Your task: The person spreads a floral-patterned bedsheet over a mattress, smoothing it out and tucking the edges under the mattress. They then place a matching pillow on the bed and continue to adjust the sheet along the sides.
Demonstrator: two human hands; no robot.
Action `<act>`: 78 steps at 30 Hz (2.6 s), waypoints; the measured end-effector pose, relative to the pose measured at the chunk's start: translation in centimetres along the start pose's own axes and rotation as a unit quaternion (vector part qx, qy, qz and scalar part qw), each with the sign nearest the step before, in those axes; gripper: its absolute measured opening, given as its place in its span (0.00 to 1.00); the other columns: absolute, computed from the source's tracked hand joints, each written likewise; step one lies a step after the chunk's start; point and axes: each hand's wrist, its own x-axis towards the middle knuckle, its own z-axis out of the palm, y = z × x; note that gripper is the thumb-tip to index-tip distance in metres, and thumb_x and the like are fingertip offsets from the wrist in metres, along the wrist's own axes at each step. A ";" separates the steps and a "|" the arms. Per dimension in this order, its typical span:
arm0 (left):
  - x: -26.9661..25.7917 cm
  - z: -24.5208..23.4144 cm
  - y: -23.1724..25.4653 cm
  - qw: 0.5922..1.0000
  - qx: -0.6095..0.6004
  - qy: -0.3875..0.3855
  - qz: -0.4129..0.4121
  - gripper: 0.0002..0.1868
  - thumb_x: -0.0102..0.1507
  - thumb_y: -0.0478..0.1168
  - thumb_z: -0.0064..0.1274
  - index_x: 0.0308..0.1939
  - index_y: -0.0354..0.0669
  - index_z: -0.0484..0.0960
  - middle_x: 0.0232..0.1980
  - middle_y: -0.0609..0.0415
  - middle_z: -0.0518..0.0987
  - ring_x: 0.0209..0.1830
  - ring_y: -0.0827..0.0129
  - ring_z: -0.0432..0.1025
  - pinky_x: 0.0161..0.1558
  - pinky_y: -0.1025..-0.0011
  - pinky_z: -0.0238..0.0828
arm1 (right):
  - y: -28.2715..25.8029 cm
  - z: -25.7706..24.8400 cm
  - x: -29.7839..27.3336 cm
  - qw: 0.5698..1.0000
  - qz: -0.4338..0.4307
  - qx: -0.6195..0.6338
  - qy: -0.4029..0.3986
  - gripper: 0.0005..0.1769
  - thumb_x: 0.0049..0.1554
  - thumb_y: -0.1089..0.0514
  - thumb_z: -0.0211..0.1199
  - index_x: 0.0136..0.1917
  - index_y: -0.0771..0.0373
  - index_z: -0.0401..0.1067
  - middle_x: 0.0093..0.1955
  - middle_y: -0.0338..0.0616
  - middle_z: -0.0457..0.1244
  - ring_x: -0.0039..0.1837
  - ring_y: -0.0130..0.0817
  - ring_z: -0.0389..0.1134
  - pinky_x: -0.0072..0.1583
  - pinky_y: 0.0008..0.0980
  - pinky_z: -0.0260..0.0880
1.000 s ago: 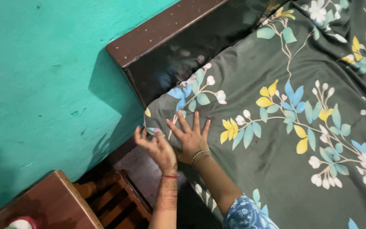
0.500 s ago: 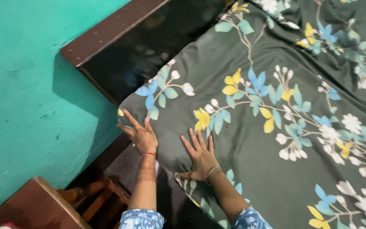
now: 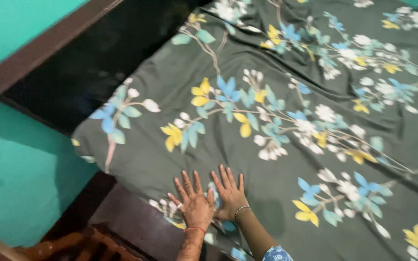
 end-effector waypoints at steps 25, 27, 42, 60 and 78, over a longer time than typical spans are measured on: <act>-2.4 4.0 3.5 0.972 -0.096 -0.207 -0.056 0.82 0.38 0.73 0.73 0.79 0.77 0.24 0.82 0.46 0.11 0.77 0.35 0.02 0.62 0.14 0.16 | 10.0 0.2 -16.5 0.967 0.240 -0.016 -0.085 0.72 0.42 0.10 0.57 0.85 0.39 0.29 0.87 0.48 0.20 0.85 0.60 0.20 0.74 0.77 0.25; -2.6 4.0 3.5 0.972 -0.081 -0.212 -0.061 0.83 0.38 0.74 0.72 0.79 0.77 0.23 0.82 0.46 0.11 0.77 0.35 0.03 0.62 0.14 0.18 | 10.1 0.6 -16.4 0.965 0.244 -0.024 -0.088 0.62 0.48 0.13 0.51 0.85 0.36 0.31 0.87 0.47 0.21 0.86 0.59 0.21 0.75 0.75 0.26; -3.5 3.5 1.6 0.980 -0.089 -0.177 0.000 0.56 0.57 0.76 0.53 0.80 0.80 0.36 0.85 0.52 0.17 0.83 0.40 0.12 0.67 0.17 0.20 | 14.2 10.4 -16.7 0.887 0.238 0.141 0.371 0.10 0.63 0.54 0.56 0.50 0.63 0.67 0.51 0.52 0.62 0.56 0.55 0.61 0.57 0.53 0.61; -7.4 14.1 -13.2 0.584 -0.697 0.069 -0.411 0.25 0.68 0.53 0.52 0.59 0.37 0.77 0.55 0.49 0.78 0.50 0.64 0.72 0.47 0.65 0.71 | -1.1 7.4 -19.0 0.947 0.094 0.101 0.291 0.28 0.49 0.38 0.70 0.55 0.55 0.70 0.57 0.46 0.61 0.60 0.46 0.61 0.61 0.48 0.55; -9.7 10.4 -12.7 0.806 -0.351 0.199 -0.433 0.41 0.49 0.42 0.79 0.58 0.30 0.71 0.59 0.32 0.68 0.56 0.42 0.64 0.49 0.49 0.69 | -5.4 11.0 -14.5 0.936 0.236 0.259 0.018 0.30 0.68 0.33 0.49 0.57 0.58 0.79 0.47 0.52 0.70 0.53 0.50 0.73 0.55 0.45 0.73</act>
